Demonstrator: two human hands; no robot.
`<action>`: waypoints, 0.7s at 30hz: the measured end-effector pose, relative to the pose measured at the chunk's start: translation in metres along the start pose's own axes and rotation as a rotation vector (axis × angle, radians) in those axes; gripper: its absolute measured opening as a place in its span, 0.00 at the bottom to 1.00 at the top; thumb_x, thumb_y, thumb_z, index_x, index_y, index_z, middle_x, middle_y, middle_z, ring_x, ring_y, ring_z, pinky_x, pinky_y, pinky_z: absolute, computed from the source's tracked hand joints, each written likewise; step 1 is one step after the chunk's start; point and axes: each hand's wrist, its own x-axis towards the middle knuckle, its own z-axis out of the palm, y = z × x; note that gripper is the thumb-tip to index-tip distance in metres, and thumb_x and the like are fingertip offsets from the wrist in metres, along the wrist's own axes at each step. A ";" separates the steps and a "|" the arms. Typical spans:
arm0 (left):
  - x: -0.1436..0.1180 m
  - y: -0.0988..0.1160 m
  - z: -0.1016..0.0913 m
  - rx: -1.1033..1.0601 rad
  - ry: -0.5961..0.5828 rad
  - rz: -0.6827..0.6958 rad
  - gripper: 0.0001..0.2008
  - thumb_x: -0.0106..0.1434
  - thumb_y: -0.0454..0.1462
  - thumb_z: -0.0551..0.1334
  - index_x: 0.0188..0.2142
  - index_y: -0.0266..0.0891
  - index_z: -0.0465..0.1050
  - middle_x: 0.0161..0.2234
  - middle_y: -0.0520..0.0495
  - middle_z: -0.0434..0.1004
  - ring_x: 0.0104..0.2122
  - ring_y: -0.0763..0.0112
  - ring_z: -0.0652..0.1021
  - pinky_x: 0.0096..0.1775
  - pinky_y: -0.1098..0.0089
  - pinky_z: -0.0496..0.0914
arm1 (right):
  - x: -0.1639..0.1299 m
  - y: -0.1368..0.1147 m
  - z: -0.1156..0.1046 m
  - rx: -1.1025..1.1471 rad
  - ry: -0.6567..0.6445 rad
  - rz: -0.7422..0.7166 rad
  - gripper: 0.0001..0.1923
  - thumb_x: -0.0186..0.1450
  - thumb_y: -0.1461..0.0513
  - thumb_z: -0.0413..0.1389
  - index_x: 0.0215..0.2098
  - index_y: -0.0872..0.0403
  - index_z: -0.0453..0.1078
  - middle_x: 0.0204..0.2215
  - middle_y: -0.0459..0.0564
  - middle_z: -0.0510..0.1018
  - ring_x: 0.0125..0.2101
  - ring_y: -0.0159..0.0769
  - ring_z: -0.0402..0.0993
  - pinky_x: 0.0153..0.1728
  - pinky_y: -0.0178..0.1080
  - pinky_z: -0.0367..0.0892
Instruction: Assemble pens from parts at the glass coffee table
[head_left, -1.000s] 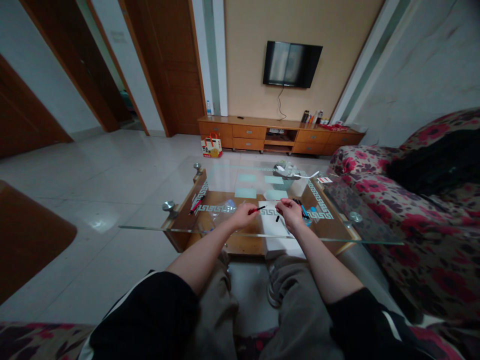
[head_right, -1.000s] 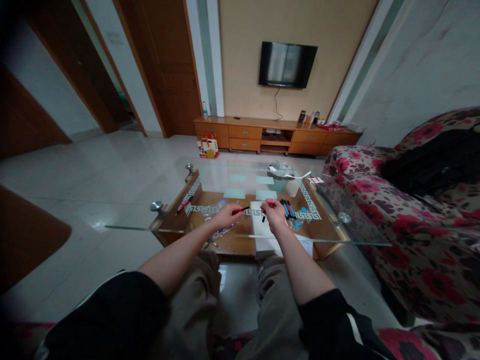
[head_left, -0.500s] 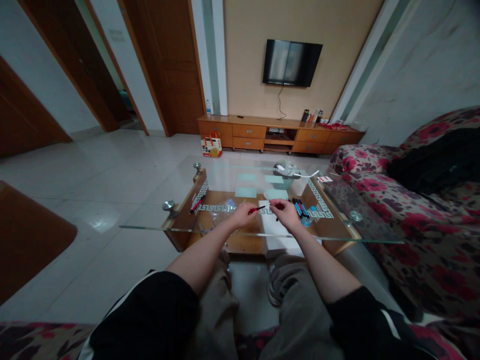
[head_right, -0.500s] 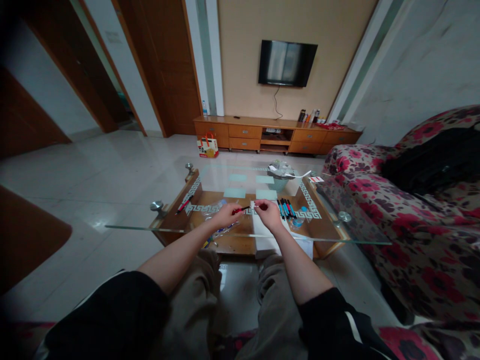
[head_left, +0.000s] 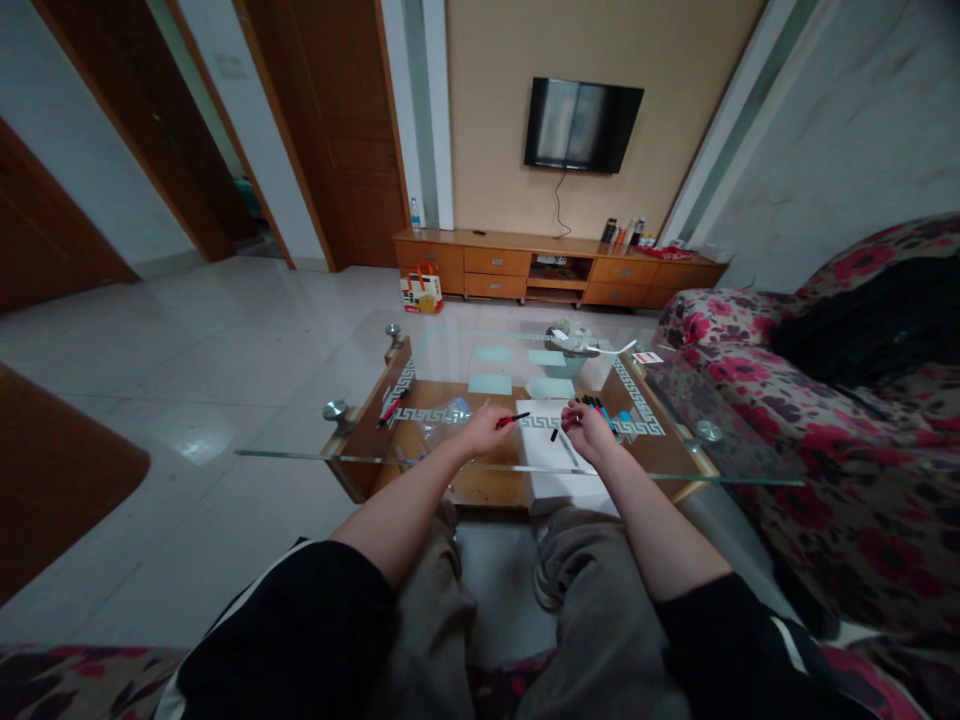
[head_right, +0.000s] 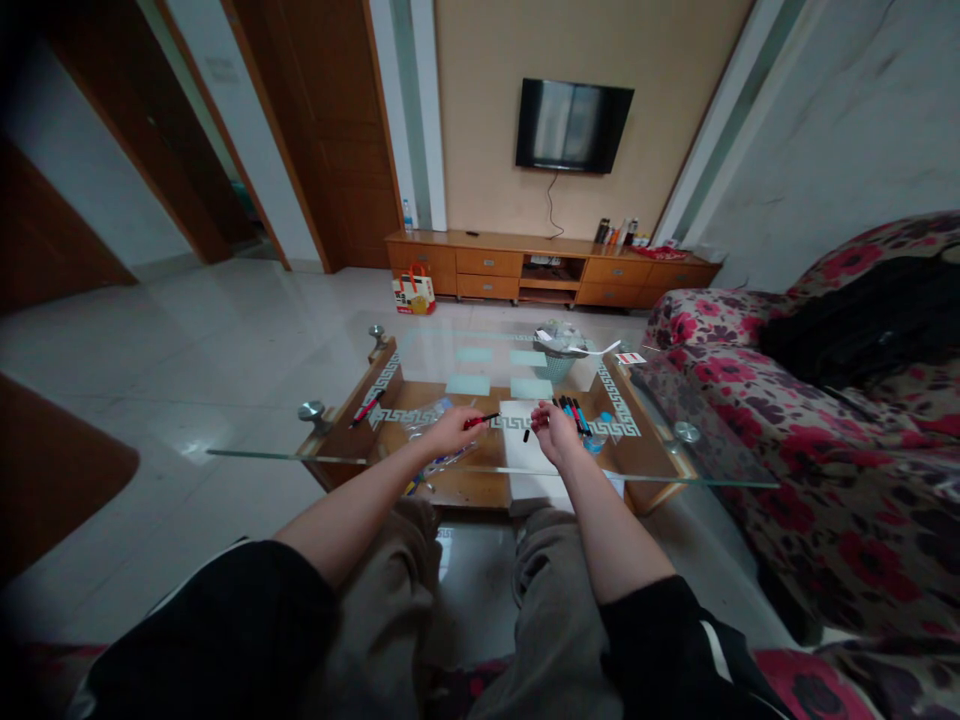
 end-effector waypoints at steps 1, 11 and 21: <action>0.000 -0.001 0.001 -0.004 -0.002 0.003 0.13 0.67 0.41 0.56 0.31 0.36 0.75 0.27 0.50 0.73 0.28 0.71 0.69 0.32 0.72 0.59 | 0.001 0.000 -0.003 -0.018 0.012 0.005 0.03 0.56 0.66 0.55 0.30 0.53 0.66 0.16 0.40 0.65 0.18 0.28 0.63 0.20 0.31 0.62; -0.001 0.001 0.000 -0.014 0.001 -0.013 0.13 0.66 0.42 0.57 0.30 0.37 0.75 0.26 0.50 0.73 0.28 0.71 0.69 0.32 0.72 0.59 | 0.000 0.010 -0.024 -1.062 -0.081 -0.418 0.09 0.50 0.60 0.68 0.30 0.53 0.78 0.20 0.46 0.74 0.25 0.36 0.69 0.30 0.36 0.62; -0.001 0.006 -0.005 -0.055 -0.013 0.001 0.12 0.66 0.41 0.59 0.35 0.37 0.77 0.31 0.48 0.77 0.31 0.69 0.73 0.35 0.71 0.64 | 0.003 0.014 -0.015 -0.843 -0.020 -0.451 0.13 0.56 0.53 0.63 0.30 0.55 0.79 0.19 0.46 0.72 0.22 0.34 0.65 0.26 0.36 0.58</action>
